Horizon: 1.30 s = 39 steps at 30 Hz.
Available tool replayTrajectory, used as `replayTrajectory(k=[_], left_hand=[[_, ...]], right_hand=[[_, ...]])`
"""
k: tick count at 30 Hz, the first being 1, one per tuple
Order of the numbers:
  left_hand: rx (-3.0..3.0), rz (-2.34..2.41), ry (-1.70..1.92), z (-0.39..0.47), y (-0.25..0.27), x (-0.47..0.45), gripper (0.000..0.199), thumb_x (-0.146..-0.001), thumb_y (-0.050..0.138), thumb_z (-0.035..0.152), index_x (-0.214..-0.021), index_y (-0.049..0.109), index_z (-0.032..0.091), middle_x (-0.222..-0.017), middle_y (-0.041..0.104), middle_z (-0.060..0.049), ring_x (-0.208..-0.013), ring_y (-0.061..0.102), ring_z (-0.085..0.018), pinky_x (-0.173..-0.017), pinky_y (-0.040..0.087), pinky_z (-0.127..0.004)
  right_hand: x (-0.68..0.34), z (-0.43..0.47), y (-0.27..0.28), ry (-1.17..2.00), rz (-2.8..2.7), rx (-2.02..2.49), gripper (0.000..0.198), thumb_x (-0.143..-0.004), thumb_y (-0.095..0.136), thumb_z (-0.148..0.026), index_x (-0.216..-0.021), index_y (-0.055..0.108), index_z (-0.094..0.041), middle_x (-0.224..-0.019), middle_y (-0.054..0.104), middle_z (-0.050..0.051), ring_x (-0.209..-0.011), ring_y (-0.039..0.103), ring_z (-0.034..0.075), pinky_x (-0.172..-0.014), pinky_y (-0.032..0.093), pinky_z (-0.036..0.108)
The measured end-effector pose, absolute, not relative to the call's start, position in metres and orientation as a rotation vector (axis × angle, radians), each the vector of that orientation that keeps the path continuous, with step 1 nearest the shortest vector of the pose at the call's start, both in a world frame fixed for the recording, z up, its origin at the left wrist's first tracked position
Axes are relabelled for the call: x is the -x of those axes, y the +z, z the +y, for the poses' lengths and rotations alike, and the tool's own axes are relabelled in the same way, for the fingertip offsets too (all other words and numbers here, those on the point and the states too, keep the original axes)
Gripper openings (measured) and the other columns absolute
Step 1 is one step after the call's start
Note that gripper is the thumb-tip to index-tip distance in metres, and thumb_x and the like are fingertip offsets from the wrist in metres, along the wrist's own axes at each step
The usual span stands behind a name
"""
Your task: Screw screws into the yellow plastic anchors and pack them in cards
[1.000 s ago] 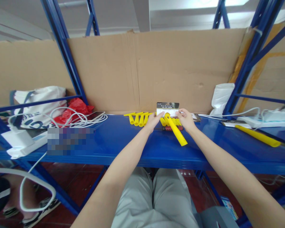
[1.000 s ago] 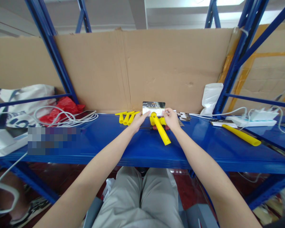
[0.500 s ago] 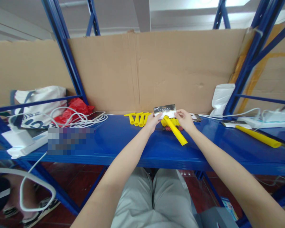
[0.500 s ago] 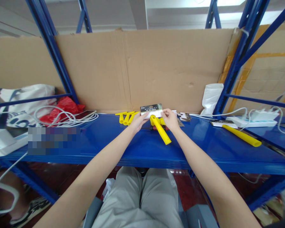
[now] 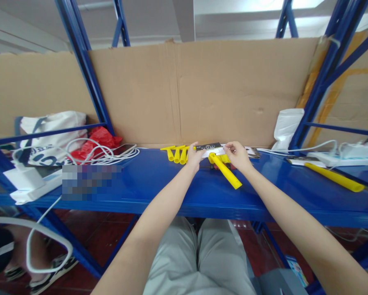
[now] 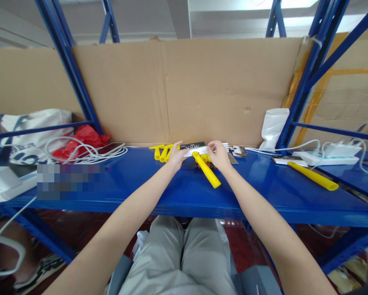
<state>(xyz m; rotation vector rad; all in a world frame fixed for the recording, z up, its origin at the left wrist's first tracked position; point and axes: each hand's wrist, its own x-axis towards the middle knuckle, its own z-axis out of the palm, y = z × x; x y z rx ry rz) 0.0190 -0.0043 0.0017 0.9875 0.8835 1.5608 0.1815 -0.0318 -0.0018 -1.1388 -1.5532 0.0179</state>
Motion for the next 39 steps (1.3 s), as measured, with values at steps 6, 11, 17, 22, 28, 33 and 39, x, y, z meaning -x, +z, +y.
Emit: replayTrajectory(k=[6, 11, 17, 22, 28, 33, 39], left_hand=[[-0.978, 0.948, 1.574, -0.004, 0.003, -0.017, 0.050, -0.068, 0.058, -0.004, -0.112, 0.054, 0.020, -0.087, 0.062, -0.002, -0.064, 0.060, -0.010, -0.061, 0.051, -0.021], [-0.994, 0.967, 1.558, -0.004, 0.003, -0.017, 0.044, -0.070, 0.056, -0.003, -0.107, 0.055, 0.019, -0.085, 0.061, -0.002, -0.064, 0.060, -0.010, -0.061, 0.050, -0.022], [-1.017, 0.965, 1.556, -0.001, 0.001, -0.017, 0.042, -0.069, 0.057, -0.002, -0.104, 0.054, 0.020, -0.086, 0.062, -0.001, -0.066, 0.061, -0.011, -0.062, 0.050, -0.022], [-1.035, 0.967, 1.558, -0.002, 0.002, -0.018, 0.039, -0.070, 0.058, -0.002, -0.102, 0.054, 0.019, -0.086, 0.062, -0.002, -0.070, 0.062, -0.011, -0.067, 0.051, -0.023], [-0.939, 0.875, 1.510, -0.012, 0.010, -0.018, 0.039, -0.077, 0.061, 0.007, -0.112, 0.048, 0.020, -0.100, 0.063, -0.006, -0.077, 0.064, -0.012, -0.072, 0.052, -0.026], [-0.877, 0.909, 1.504, -0.014, 0.012, -0.016, 0.038, -0.082, 0.061, 0.021, -0.116, 0.045, 0.022, -0.115, 0.059, -0.009, -0.087, 0.064, -0.013, -0.074, 0.053, -0.024], [-0.932, 0.992, 1.416, -0.019, 0.013, -0.017, 0.039, -0.079, 0.058, 0.008, -0.114, 0.045, 0.020, -0.113, 0.061, -0.011, -0.090, 0.065, -0.016, -0.072, 0.052, -0.025]], right_hand=[[-0.168, -0.039, -0.004, 0.223, -1.813, 1.117, 0.022, -0.078, 0.055, -0.038, -0.091, 0.054, -0.020, -0.071, 0.062, 0.001, -0.060, 0.059, 0.015, -0.059, 0.047, 0.028], [-0.163, -0.043, -0.005, 0.252, -1.951, 1.160, 0.036, -0.071, 0.066, -0.034, -0.101, 0.055, -0.018, -0.091, 0.064, 0.006, -0.062, 0.059, 0.013, -0.059, 0.047, 0.027], [-0.157, -0.049, -0.001, 0.073, -2.084, 1.234, 0.029, -0.075, 0.058, -0.017, -0.103, 0.063, -0.019, -0.095, 0.066, 0.006, -0.076, 0.062, 0.017, -0.073, 0.049, 0.033], [-0.154, -0.049, 0.001, 0.015, -2.168, 1.259, 0.031, -0.075, 0.054, -0.010, -0.100, 0.069, -0.020, -0.106, 0.067, 0.009, -0.097, 0.062, 0.021, -0.090, 0.046, 0.037], [-0.157, -0.048, 0.000, -0.052, -2.179, 1.319, 0.043, -0.077, 0.050, -0.010, -0.117, 0.064, -0.017, -0.115, 0.064, 0.011, -0.105, 0.060, 0.022, -0.096, 0.045, 0.038], [-0.180, -0.046, 0.011, -0.304, -2.041, 1.425, 0.048, -0.078, 0.047, -0.011, -0.124, 0.059, -0.015, -0.118, 0.062, 0.013, -0.109, 0.058, 0.024, -0.098, 0.043, 0.039], [-0.255, -0.044, 0.038, -0.547, -1.850, 1.703, 0.050, -0.076, 0.051, -0.019, -0.125, 0.058, -0.014, -0.110, 0.065, 0.014, -0.100, 0.062, 0.027, -0.088, 0.047, 0.037]])
